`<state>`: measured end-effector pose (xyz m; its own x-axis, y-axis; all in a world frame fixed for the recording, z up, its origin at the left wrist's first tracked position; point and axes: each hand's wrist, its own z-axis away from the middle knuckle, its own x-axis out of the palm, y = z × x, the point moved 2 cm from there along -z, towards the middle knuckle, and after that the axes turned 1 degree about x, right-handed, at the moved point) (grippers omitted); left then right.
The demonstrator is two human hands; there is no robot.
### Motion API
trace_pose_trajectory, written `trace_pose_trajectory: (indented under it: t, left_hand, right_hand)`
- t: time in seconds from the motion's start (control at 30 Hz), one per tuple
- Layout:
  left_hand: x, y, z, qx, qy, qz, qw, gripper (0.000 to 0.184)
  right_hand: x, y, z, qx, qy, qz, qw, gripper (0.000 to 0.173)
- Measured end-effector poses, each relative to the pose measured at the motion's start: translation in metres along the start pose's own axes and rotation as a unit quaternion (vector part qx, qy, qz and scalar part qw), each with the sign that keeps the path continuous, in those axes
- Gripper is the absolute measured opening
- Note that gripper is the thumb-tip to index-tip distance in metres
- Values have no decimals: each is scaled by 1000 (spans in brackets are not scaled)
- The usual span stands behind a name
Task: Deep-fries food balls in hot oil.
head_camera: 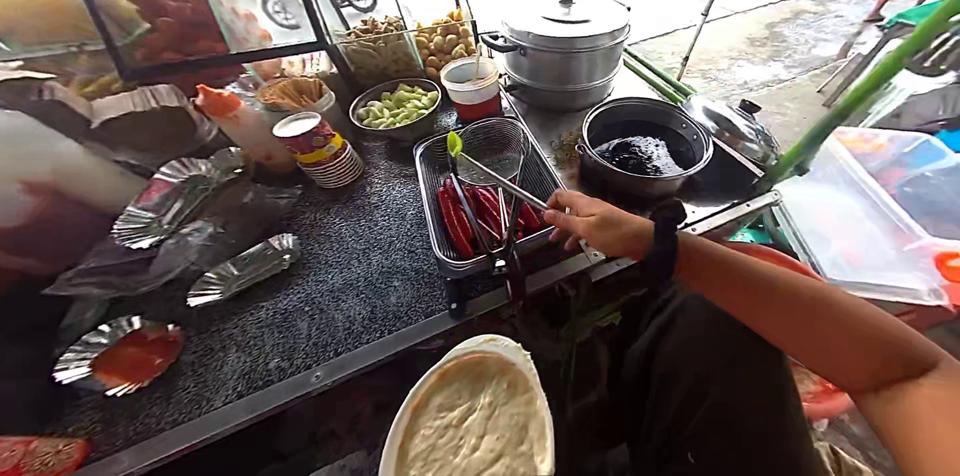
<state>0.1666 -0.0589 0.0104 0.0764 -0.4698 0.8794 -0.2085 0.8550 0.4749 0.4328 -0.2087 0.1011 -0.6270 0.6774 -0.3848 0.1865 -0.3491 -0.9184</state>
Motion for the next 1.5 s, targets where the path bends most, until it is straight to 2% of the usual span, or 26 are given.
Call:
trace_pose_trajectory:
  t: [0.07,0.13,0.23,0.33,0.43,0.53,0.77,0.93,1.07,1.2,1.3,1.37,1.4,1.5]
  left_hand:
    - [3,-7,2,-12,-37,-21,999,64]
    - [14,-14,1,-27,-50,-15,998,61]
    - [34,-28,-6,-55,-35,40,997,55]
    - [45,-48,-18,-77,-40,84,993,58]
    - [54,-68,-32,-83,1,68,994,67]
    - [62,-87,-49,-88,46,39,994,74]
    - [78,-135,-99,-116,87,1,989,64]
    - [89,-164,-134,-150,122,-42,980,73]
    - [92,-178,-160,-169,127,-67,975,74]
    - [95,-183,-176,-184,133,-67,971,75]
    - [96,-186,-181,-188,128,-59,972,74]
    - [95,-186,-183,-190,124,-53,972,75]
    - [95,-187,-185,-192,122,-50,973,76]
    - [94,-188,-187,-200,110,-45,973,78]
  right_hand:
    - [-37,9,8,-41,55,100,993,33]
    - [-83,28,21,-42,134,162,977,35]
    - [-151,55,44,43,223,266,937,36]
    - [-198,84,62,156,245,385,876,36]
    - [-217,99,72,225,241,449,831,37]
    - [-224,103,71,255,237,481,805,39]
    - [-214,85,57,296,187,524,777,38]
    - [-218,74,47,264,117,535,794,38]
    - [-214,78,61,140,165,566,795,28]
    - [-209,105,78,13,211,597,774,24]
    - [-206,121,87,-8,238,595,767,26]
    - [-208,129,93,7,251,562,788,28]
    - [-210,131,96,37,255,522,813,28]
    - [-216,139,106,163,253,266,916,28]
